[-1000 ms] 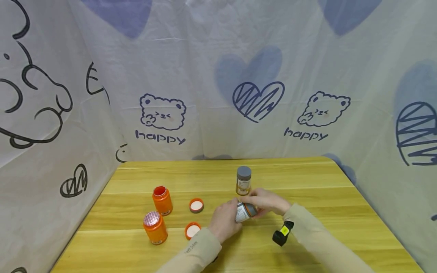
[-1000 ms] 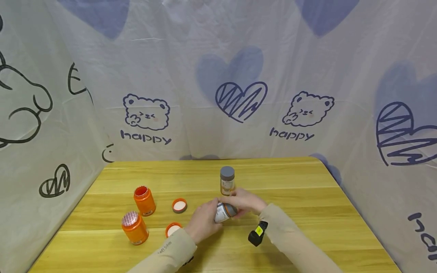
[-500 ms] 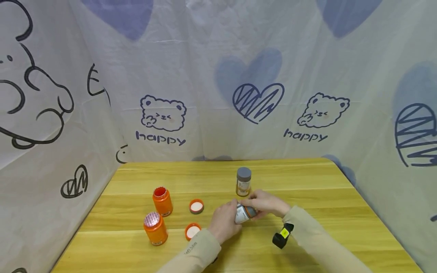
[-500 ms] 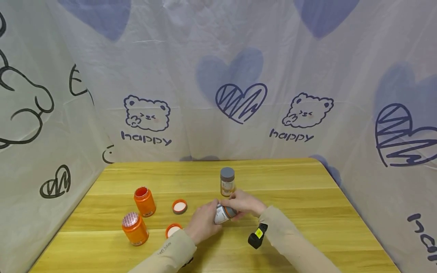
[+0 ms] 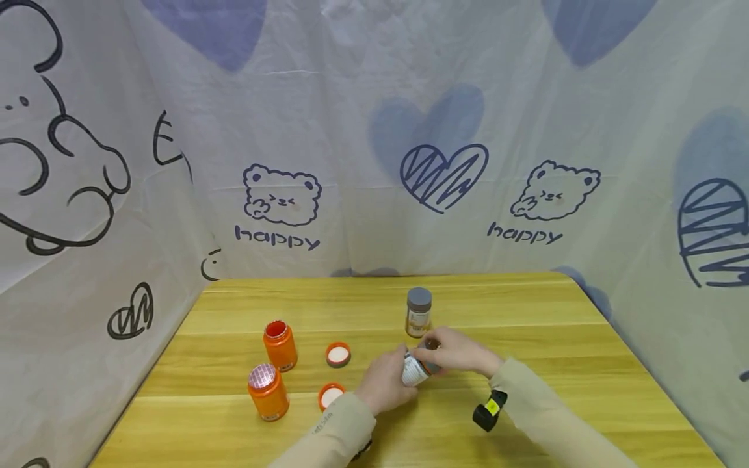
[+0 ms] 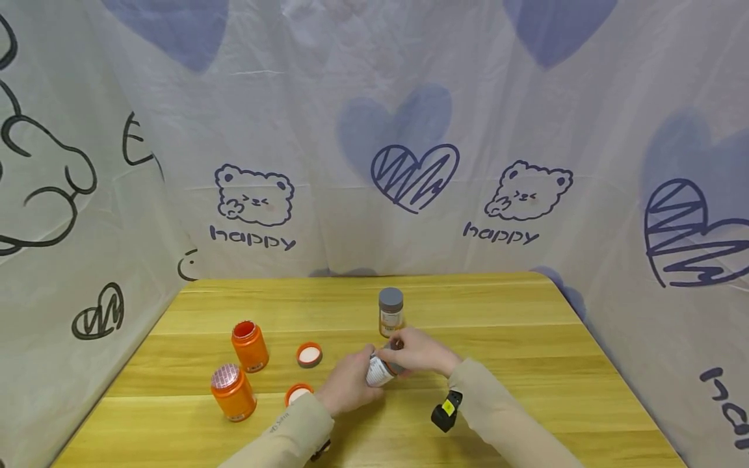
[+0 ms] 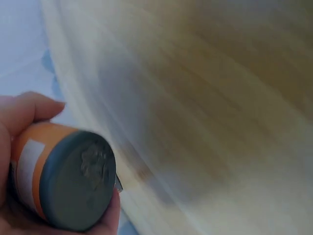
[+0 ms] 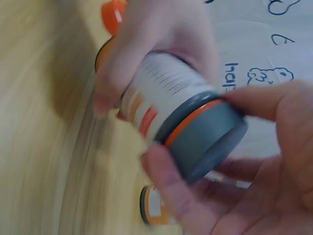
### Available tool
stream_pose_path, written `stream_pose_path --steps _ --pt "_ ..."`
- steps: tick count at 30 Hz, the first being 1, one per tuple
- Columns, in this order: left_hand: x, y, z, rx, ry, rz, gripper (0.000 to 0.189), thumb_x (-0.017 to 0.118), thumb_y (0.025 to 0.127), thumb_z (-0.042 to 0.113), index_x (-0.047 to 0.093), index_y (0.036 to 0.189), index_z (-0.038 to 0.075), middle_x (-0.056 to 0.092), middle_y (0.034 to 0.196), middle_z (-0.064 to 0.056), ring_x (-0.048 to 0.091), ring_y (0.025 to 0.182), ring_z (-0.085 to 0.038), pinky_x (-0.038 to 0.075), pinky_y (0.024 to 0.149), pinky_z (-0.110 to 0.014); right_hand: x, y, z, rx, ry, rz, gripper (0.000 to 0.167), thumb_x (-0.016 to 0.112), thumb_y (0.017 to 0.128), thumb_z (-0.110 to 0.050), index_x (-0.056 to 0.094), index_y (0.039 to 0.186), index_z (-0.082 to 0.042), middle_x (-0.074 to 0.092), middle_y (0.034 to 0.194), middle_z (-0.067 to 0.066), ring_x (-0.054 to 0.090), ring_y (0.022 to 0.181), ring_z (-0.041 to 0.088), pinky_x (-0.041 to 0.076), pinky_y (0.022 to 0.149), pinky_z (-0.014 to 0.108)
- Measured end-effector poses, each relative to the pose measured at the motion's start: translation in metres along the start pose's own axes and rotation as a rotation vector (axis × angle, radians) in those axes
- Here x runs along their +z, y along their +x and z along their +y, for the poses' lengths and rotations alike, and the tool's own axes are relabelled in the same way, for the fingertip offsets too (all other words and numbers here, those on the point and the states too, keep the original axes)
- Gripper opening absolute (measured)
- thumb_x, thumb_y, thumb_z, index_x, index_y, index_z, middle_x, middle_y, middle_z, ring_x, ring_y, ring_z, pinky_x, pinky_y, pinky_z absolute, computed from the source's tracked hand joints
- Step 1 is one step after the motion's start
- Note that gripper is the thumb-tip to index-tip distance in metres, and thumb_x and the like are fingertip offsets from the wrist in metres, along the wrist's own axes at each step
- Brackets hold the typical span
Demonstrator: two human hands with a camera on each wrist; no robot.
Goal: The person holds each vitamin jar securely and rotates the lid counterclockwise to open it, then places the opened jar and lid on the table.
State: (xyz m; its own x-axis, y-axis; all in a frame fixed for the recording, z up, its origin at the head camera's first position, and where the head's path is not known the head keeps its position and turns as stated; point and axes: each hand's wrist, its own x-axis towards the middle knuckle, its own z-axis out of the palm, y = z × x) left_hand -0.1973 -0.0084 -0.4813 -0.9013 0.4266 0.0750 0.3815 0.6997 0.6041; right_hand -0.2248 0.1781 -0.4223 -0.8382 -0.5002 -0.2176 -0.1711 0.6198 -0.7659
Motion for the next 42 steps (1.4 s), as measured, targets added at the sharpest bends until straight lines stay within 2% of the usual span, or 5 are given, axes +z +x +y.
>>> stream_pose_path --steps 8,13,26,32,42 --pt "-0.009 0.001 0.001 -0.053 -0.285 -0.184 0.048 0.078 0.070 0.004 0.058 0.113 0.006 0.063 0.092 -0.003 0.057 0.074 -0.012 0.049 0.060 -0.026 0.000 -0.003 0.015 -0.345 -0.216 0.013 0.026 0.066 0.097 -0.032 0.066 0.114 -0.013 0.069 0.105 0.000 0.063 0.091 0.010 0.056 0.077 0.024" --pt "-0.011 0.001 0.002 -0.096 -0.349 -0.248 0.048 0.079 0.071 0.003 0.058 0.115 0.006 0.062 0.092 -0.003 0.058 0.075 -0.014 0.050 0.059 -0.027 0.001 -0.006 0.019 -0.390 -0.221 0.028 0.026 0.068 0.096 -0.025 0.065 0.119 -0.013 0.068 0.111 0.000 0.065 0.099 0.015 0.057 0.083 0.025" --pt "-0.012 -0.001 0.001 -0.050 -0.417 -0.344 0.048 0.079 0.080 0.010 0.057 0.122 0.013 0.063 0.103 0.001 0.058 0.088 -0.011 0.049 0.075 -0.026 0.001 -0.007 0.025 -0.438 -0.212 0.018 0.031 0.071 0.093 -0.018 0.064 0.121 -0.008 0.068 0.114 0.001 0.064 0.101 0.014 0.057 0.084 0.028" --pt "-0.010 -0.003 0.002 -0.042 -0.432 -0.309 0.055 0.077 0.079 0.007 0.050 0.128 0.009 0.060 0.106 -0.004 0.058 0.085 -0.014 0.050 0.071 -0.027 0.002 -0.007 0.026 -0.468 -0.238 0.042 0.033 0.071 0.092 -0.017 0.063 0.122 -0.008 0.068 0.115 0.002 0.063 0.100 0.015 0.056 0.084 0.028" --pt "-0.001 -0.004 0.005 0.037 -0.169 -0.115 0.058 0.077 0.080 0.008 0.046 0.128 0.003 0.062 0.115 -0.009 0.062 0.103 -0.018 0.053 0.090 -0.034 0.010 -0.004 0.023 -0.300 -0.221 0.171 0.039 0.061 0.099 -0.037 0.063 0.127 -0.009 0.068 0.123 0.013 0.064 0.108 0.021 0.055 0.089 0.037"
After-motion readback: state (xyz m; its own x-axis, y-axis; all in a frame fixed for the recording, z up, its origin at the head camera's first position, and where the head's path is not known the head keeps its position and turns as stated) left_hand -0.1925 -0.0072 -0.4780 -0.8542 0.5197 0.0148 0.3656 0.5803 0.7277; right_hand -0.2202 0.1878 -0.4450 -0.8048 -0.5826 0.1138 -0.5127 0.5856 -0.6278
